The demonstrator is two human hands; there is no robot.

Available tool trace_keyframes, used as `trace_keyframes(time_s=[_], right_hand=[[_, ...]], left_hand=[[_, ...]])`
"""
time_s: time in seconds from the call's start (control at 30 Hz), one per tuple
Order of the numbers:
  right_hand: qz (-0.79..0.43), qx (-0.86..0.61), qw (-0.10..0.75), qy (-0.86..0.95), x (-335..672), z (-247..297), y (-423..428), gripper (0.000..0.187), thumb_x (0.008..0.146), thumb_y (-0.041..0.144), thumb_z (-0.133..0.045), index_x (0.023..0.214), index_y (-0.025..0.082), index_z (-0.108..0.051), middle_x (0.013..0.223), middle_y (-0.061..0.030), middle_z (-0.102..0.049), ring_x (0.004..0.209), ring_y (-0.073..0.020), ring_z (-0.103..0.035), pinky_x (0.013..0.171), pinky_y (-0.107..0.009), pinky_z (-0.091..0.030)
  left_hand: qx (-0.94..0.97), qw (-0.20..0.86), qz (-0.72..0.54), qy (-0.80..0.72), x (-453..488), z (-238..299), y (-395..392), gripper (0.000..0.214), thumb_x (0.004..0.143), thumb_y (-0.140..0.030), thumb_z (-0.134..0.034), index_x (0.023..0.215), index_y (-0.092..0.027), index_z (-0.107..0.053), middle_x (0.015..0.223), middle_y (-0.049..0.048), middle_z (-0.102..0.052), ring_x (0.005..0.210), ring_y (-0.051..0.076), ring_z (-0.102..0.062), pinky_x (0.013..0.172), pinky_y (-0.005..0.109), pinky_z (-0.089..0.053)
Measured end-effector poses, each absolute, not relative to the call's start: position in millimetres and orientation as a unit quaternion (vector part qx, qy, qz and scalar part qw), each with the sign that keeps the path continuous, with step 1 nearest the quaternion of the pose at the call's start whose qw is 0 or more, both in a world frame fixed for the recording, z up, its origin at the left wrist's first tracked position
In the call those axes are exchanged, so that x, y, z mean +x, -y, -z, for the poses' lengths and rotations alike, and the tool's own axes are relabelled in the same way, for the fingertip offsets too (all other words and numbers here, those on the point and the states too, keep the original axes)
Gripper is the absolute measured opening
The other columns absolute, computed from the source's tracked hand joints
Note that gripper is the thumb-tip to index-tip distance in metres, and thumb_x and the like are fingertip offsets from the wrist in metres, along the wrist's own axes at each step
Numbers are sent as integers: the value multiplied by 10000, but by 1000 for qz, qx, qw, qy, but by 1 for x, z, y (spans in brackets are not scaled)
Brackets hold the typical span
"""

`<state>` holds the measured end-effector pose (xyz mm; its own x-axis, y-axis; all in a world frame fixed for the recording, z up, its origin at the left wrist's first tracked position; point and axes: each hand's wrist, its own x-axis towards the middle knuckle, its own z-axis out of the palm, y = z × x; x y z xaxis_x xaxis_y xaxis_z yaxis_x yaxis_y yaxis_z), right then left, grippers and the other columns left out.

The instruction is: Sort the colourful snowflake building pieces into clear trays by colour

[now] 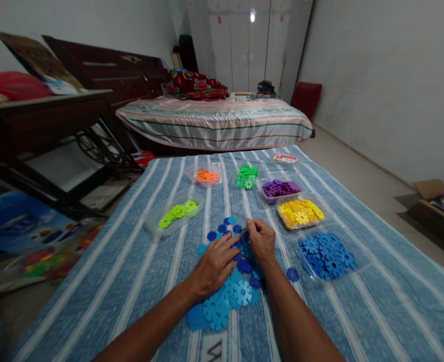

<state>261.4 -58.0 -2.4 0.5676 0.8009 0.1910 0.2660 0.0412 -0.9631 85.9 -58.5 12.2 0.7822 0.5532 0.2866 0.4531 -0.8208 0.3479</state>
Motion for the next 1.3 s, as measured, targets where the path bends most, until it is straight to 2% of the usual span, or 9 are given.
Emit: trace_keyframes(time_s=[0.13,0.3,0.4,0.5,0.67,0.8,1.0,1.13,1.3], right_hand=[[-225,-652,593,415,263,2,61,346,795,459,-558,670,162,-686,604,-9,-615,613,-168,-550,616,-279,-413],[-228,-650,574,443,264,1,65,341,797,453,-559,658,164,-674,609,-9,-609,627,-169,-561,625,-279,-425],[-217,-647,545,487,264,1,67,323,813,435,-550,678,172,-681,659,-19,-627,662,-175,-582,660,-290,-448],[-182,-627,512,558,262,3,69,277,819,415,-571,752,183,-707,749,-44,-655,749,-198,-612,737,-325,-476],[-96,-587,455,662,256,11,71,269,753,428,-687,893,204,-737,1101,-126,-645,1084,-283,-569,961,-440,-436],[-94,-578,412,698,253,16,72,257,712,401,-742,892,216,-741,1157,-129,-640,1164,-318,-530,1012,-498,-393],[-176,-568,475,649,254,8,73,143,736,355,-708,738,212,-712,1036,-105,-684,1043,-264,-609,946,-440,-444],[-246,-570,511,594,255,-2,75,209,765,369,-658,636,205,-676,942,-81,-706,939,-236,-650,872,-391,-476],[-194,-623,529,542,268,-25,87,233,774,410,-627,701,201,-698,849,-57,-724,852,-230,-666,820,-375,-490]], left_hand=[[931,114,-219,-270,70,-16,73,290,852,-157,-541,1129,-193,-620,1347,116,-566,1321,316,-438,1038,538,-420],[903,122,-299,-282,55,-15,67,179,903,-163,-480,928,-182,-656,1046,93,-709,1007,219,-649,897,402,-515],[883,119,-337,-305,52,-13,64,174,906,-157,-476,862,-177,-644,888,67,-711,869,194,-660,806,359,-528],[869,111,-363,-317,54,-13,63,162,902,-151,-482,848,-167,-634,819,58,-691,824,188,-646,777,343,-529],[835,64,-421,-349,52,-9,59,149,894,-148,-488,918,-156,-635,919,93,-692,910,208,-635,830,358,-540],[820,44,-416,-391,48,-3,54,146,872,-170,-516,935,-151,-647,991,119,-688,980,244,-625,881,411,-536],[845,91,-340,-402,47,-1,53,185,795,-280,-649,932,-162,-685,1177,152,-641,1183,320,-543,1000,500,-468],[864,140,-280,-394,47,-5,54,271,717,-330,-734,922,-156,-701,1276,179,-590,1267,376,-470,1049,556,-402],[866,176,-263,-386,45,-9,54,270,683,-330,-764,877,-161,-684,1309,186,-572,1300,375,-440,1072,558,-367]])
